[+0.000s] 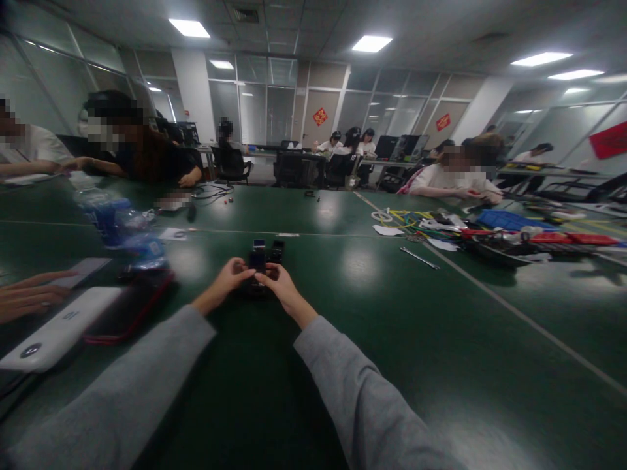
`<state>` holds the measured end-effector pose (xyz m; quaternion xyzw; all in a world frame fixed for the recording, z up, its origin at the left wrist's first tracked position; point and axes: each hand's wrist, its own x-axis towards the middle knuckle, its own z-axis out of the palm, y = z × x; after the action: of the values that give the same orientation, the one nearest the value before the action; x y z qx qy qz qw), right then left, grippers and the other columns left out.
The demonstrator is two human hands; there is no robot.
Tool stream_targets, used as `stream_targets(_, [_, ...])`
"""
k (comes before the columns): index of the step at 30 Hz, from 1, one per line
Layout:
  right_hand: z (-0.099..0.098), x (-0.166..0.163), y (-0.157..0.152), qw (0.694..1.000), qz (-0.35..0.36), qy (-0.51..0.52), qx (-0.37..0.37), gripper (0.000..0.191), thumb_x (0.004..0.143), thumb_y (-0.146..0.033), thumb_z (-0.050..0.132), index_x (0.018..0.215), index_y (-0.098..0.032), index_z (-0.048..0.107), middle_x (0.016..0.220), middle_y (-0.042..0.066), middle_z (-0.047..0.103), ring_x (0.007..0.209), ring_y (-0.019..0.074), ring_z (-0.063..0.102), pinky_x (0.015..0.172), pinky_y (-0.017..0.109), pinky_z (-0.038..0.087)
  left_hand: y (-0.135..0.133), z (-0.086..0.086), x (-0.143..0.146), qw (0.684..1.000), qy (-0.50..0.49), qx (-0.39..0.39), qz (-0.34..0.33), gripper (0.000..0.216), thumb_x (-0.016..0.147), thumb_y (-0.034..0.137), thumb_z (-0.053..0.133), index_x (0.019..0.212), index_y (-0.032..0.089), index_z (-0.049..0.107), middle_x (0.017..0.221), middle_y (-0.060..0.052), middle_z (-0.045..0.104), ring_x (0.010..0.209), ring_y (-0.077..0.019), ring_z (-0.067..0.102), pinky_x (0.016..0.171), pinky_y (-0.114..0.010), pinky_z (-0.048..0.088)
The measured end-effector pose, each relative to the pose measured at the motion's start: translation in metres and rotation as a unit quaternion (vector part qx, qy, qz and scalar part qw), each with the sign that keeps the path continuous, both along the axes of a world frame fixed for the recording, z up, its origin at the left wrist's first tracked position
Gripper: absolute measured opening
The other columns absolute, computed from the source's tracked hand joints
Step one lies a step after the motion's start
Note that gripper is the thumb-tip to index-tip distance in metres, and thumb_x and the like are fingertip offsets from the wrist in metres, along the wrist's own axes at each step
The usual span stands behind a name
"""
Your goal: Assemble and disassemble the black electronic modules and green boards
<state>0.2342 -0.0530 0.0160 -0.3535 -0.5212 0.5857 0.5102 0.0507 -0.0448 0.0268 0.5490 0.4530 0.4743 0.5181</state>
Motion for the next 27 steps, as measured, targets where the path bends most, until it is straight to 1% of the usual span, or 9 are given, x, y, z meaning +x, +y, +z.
stream_targets(3, [0.0, -0.002, 0.0, 1.0, -0.01, 0.002, -0.001, 0.063, 0.061, -0.042, 0.089, 0.109, -0.017, 0.056, 0.101, 0.007, 0.062, 0.103, 0.025, 0.059, 0.094, 0.038, 0.047, 0.001, -0.002, 0.001, 1.0, -0.006, 0.017, 0.001, 0.049, 0.066, 0.045, 0.078, 0.095, 0.02, 0.047, 0.088, 0.0, 0.059, 0.082, -0.0148, 0.058, 0.075, -0.028, 0.045])
stream_targets(5, [0.001, -0.003, 0.0, 1.0, -0.008, 0.003, 0.002, 0.062, 0.062, -0.042, 0.089, 0.109, -0.017, 0.056, 0.1, 0.007, 0.062, 0.103, 0.0248, 0.059, 0.094, 0.038, 0.047, 0.002, -0.003, 0.002, 1.0, -0.007, 0.027, 0.009, 0.048, 0.066, 0.044, 0.078, 0.092, 0.02, 0.046, 0.086, 0.001, 0.058, 0.081, -0.0146, 0.058, 0.076, -0.029, 0.045])
stream_targets(10, [-0.002, -0.002, 0.002, 1.0, -0.006, 0.001, 0.001, 0.061, 0.064, -0.041, 0.088, 0.109, -0.018, 0.055, 0.102, 0.007, 0.063, 0.103, 0.0247, 0.059, 0.092, 0.037, 0.048, 0.002, -0.003, 0.002, 0.999, 0.006, 0.03, 0.016, 0.048, 0.066, 0.045, 0.078, 0.092, 0.02, 0.047, 0.09, -0.001, 0.059, 0.084, -0.016, 0.058, 0.077, -0.03, 0.045])
stream_targets(14, [-0.005, -0.002, 0.003, 1.0, -0.011, 0.0, 0.001, 0.062, 0.064, -0.042, 0.088, 0.11, -0.018, 0.055, 0.105, 0.008, 0.062, 0.103, 0.0244, 0.059, 0.092, 0.037, 0.048, 0.0, -0.001, 0.001, 1.0, 0.016, 0.019, 0.009, 0.05, 0.067, 0.048, 0.077, 0.096, 0.02, 0.046, 0.092, -0.001, 0.059, 0.083, -0.0153, 0.058, 0.075, -0.029, 0.045])
stream_targets(20, [-0.006, -0.002, 0.003, 1.0, -0.009, -0.013, 0.008, 0.063, 0.064, -0.039, 0.088, 0.112, -0.018, 0.054, 0.108, 0.008, 0.062, 0.103, 0.0239, 0.059, 0.091, 0.038, 0.048, -0.007, 0.006, 0.003, 1.0, 0.006, 0.023, 0.01, 0.05, 0.065, 0.048, 0.078, 0.091, 0.02, 0.045, 0.091, -0.002, 0.058, 0.086, -0.0163, 0.058, 0.077, -0.03, 0.047])
stream_targets(24, [-0.006, -0.001, 0.002, 1.0, 0.004, -0.017, 0.012, 0.063, 0.064, -0.036, 0.088, 0.114, -0.019, 0.052, 0.109, 0.008, 0.062, 0.104, 0.0239, 0.059, 0.092, 0.039, 0.048, -0.012, 0.011, 0.004, 0.999, 0.018, 0.028, 0.026, 0.049, 0.066, 0.047, 0.078, 0.092, 0.02, 0.046, 0.094, -0.003, 0.059, 0.091, -0.018, 0.058, 0.08, -0.031, 0.047])
stream_targets(27, [-0.005, 0.0, 0.0, 1.0, 0.008, -0.021, 0.011, 0.065, 0.063, -0.034, 0.088, 0.115, -0.019, 0.052, 0.11, 0.008, 0.062, 0.105, 0.0245, 0.058, 0.092, 0.04, 0.048, -0.013, 0.011, 0.005, 0.998, 0.031, 0.03, 0.038, 0.049, 0.066, 0.045, 0.077, 0.093, 0.02, 0.046, 0.095, -0.004, 0.059, 0.091, -0.0181, 0.059, 0.08, -0.031, 0.047])
